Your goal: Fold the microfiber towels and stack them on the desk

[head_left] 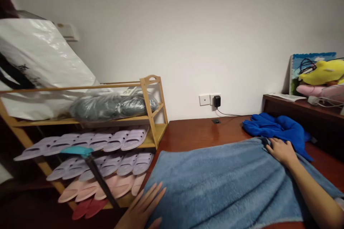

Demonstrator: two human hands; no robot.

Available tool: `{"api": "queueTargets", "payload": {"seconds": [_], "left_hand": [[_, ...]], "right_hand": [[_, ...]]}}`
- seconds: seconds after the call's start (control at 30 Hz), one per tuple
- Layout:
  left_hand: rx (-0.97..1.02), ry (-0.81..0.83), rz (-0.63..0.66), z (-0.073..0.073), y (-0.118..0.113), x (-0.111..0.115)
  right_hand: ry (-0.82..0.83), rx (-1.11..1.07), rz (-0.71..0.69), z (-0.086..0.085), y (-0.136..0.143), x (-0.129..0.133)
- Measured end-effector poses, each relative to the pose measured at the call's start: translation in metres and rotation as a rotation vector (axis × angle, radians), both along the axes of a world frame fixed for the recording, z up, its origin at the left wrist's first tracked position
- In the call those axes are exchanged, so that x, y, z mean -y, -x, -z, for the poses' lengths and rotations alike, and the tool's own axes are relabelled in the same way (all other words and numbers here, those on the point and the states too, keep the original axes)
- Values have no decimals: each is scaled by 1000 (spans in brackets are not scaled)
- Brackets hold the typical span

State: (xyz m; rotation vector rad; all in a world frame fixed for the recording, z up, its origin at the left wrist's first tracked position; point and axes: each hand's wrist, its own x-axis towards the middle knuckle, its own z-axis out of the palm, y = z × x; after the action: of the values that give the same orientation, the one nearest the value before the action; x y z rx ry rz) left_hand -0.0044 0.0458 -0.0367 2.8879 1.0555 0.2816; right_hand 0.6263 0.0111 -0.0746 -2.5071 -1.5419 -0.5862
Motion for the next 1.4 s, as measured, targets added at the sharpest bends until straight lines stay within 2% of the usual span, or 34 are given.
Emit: {"api": "queueTargets", "payload": {"seconds": [0.2, 0.3, 0.4, 0.53, 0.6, 0.7, 0.83, 0.97, 1.03, 1.13, 1.27, 1.33, 1.4], "left_hand": [[3, -27, -9, -16, -4, 16], [-12, 23, -12, -24, -1, 22], [-15, 81, -1, -31, 10, 26], [-44, 149, -16, -43, 29, 30], [-75, 175, -40, -53, 34, 34], [-114, 148, -80, -69, 32, 41], [-154, 3, -117, -82, 10, 37], [-22, -89, -185, -79, -17, 8], [13, -29, -116, -71, -24, -10], [-50, 167, -18, -54, -26, -34], [-76, 213, -73, -39, -23, -55], [-96, 222, -90, -38, -22, -65], [-132, 253, -94, -40, -21, -75]], "right_hand": [[-128, 252, 42, -13, 57, 42], [-88, 315, -15, -19, 78, 67], [-4, 354, -105, -39, 78, 92], [38, 339, -74, -85, 59, 112], [46, 308, -33, -102, 52, 111], [42, 270, -1, -110, 55, 96], [17, 265, -8, -103, 77, 69], [-53, 264, 32, -93, 92, 54], [-74, 223, 52, -88, 95, 49], [-69, 101, 56, -74, 102, 41], [6, -29, -124, -43, 113, 41], [50, -56, -201, -27, 111, 50], [75, -80, -197, -14, 99, 63]]}}
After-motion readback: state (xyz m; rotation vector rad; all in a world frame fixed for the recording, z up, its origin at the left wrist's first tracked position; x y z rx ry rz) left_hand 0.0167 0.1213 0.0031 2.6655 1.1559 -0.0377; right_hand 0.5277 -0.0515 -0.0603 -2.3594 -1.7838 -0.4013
